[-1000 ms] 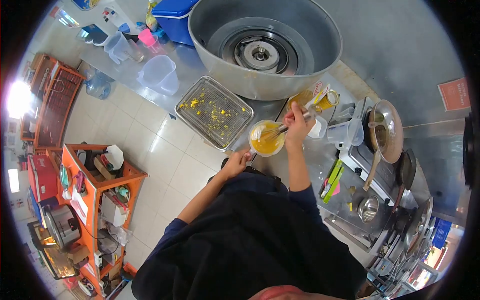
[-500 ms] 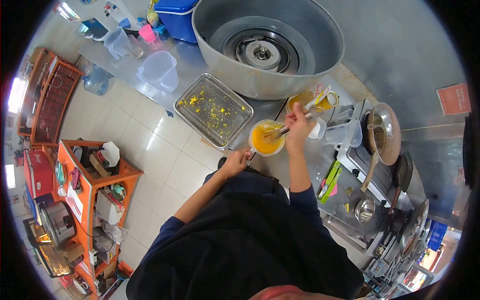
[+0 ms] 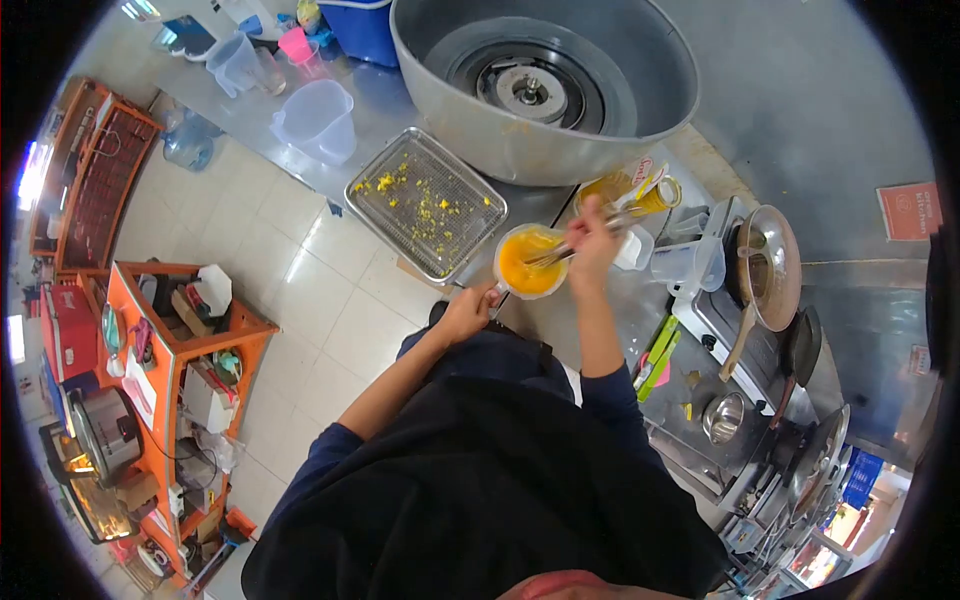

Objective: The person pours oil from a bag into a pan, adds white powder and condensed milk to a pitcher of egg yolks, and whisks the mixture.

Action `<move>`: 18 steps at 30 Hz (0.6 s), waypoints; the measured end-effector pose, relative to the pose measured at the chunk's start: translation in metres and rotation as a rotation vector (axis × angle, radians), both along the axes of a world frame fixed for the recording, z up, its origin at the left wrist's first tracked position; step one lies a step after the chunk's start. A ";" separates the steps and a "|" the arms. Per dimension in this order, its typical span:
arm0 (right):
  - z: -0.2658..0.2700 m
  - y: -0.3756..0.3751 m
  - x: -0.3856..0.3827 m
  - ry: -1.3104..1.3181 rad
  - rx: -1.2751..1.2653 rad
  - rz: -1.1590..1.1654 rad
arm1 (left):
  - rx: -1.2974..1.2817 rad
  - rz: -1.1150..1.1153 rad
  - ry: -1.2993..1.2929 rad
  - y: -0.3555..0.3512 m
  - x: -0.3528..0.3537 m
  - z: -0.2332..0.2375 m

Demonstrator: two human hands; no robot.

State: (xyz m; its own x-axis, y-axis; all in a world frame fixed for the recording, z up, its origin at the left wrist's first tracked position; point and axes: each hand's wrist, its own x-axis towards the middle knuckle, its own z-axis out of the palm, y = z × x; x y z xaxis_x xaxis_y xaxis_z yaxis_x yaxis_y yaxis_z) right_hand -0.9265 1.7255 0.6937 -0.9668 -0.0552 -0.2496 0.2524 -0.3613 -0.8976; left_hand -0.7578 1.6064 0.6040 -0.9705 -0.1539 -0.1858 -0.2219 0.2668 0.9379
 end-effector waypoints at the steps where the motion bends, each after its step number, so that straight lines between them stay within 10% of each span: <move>1: 0.009 0.006 0.000 0.045 -0.034 -0.066 | -0.047 -0.054 -0.017 -0.002 0.000 -0.002; 18: 0.003 -0.002 -0.004 0.038 -0.135 -0.066 | -0.101 0.053 -0.075 0.004 0.004 -0.010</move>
